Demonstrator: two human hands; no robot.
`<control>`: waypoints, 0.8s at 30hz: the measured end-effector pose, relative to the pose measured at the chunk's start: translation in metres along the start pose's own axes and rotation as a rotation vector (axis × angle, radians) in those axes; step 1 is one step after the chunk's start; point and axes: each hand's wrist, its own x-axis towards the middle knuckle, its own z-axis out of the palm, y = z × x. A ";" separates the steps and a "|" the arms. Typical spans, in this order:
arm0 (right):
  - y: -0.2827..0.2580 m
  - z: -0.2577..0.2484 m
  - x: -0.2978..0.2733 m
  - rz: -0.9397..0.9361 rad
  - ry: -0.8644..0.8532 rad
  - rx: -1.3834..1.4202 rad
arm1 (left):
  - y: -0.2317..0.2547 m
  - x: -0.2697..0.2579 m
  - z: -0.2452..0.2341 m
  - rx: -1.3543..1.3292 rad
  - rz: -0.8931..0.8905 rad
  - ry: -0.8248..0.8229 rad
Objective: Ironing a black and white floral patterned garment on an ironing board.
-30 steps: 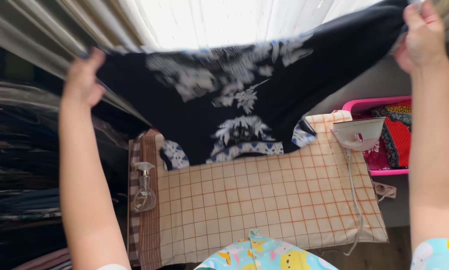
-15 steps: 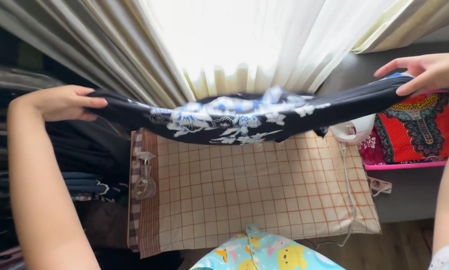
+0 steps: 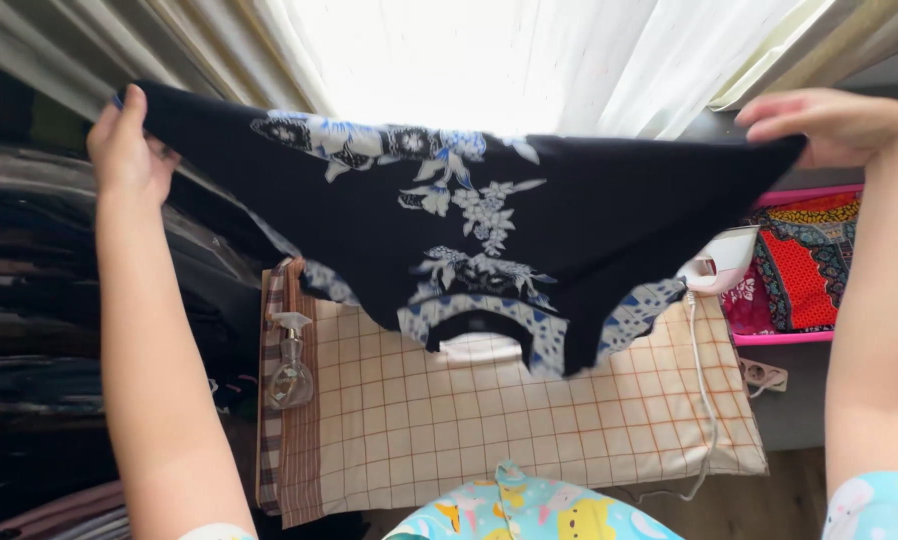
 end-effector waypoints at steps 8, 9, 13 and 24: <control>-0.007 0.000 0.009 -0.560 0.093 0.746 | 0.043 -0.011 0.026 0.032 0.154 -0.054; -0.019 0.007 -0.002 -0.613 0.163 0.768 | 0.059 -0.027 0.046 0.200 0.207 -0.032; -0.017 0.009 -0.007 -0.689 0.298 0.833 | 0.014 0.052 -0.022 0.681 0.482 -0.012; 0.171 0.045 -0.097 -0.444 0.134 0.433 | 0.039 -0.202 0.002 0.669 0.452 -0.225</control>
